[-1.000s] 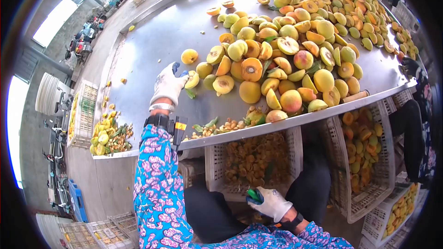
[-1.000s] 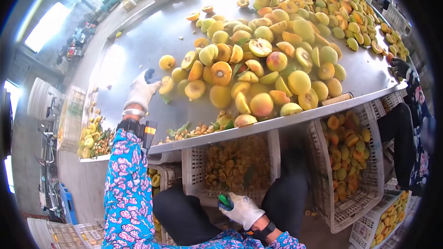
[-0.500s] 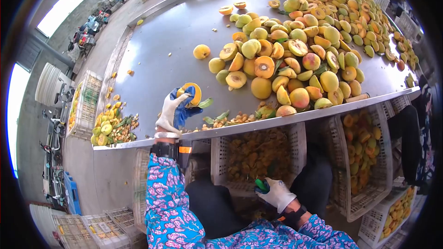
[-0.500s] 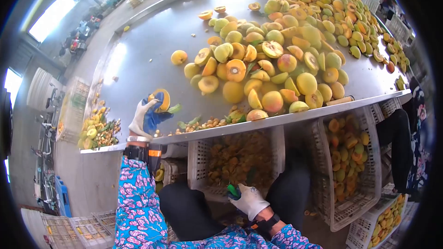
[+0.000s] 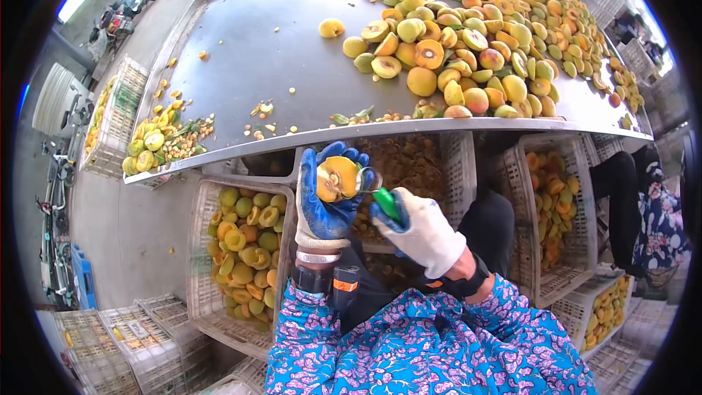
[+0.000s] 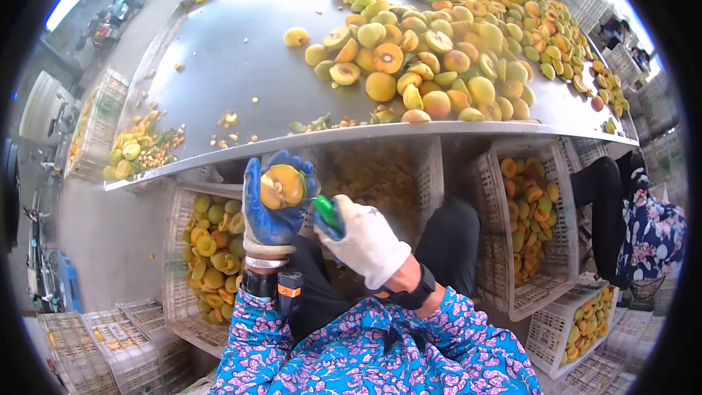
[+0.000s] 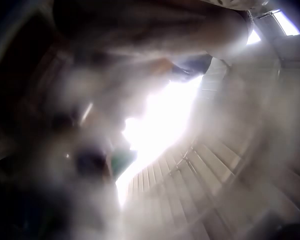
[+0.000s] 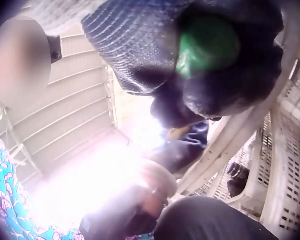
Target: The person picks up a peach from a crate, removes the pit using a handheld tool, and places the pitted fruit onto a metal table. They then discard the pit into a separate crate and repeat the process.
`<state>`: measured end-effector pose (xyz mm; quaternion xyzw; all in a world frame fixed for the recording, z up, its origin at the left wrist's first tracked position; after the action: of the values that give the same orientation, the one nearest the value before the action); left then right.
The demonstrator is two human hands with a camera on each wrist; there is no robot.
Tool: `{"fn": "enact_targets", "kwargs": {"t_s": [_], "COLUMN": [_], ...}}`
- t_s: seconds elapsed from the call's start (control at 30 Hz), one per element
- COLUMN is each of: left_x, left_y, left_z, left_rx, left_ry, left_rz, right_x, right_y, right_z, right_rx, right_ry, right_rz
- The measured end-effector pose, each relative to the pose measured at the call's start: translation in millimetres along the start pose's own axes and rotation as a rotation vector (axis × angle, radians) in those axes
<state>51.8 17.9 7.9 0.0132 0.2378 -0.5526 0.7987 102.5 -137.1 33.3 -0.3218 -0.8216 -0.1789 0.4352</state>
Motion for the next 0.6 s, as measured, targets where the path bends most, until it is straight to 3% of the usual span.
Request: {"fn": "enact_targets", "kwargs": {"t_s": [0.27,0.6], "left_x": [9,13], "left_y": [-15,-14], "left_z": [-5,-18], "left_rx": [0.015,-0.068], "left_ry": [0.152,0.343], "left_rz": [0.127,0.219], "right_x": [16,-1], "right_y": [-1,-5], "right_z": [28,49], "right_rx": [0.078,0.171], "right_ry": [-0.214,-0.217], "right_rz": [0.06,0.113]}}
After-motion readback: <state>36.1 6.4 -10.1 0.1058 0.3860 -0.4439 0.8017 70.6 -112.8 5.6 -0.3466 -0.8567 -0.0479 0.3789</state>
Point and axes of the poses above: each hand's wrist, its own y-axis towards the middle knuckle, its own z-axis out of the palm, x = y × z, the point moved 2 cm from there along y, towards the middle knuckle
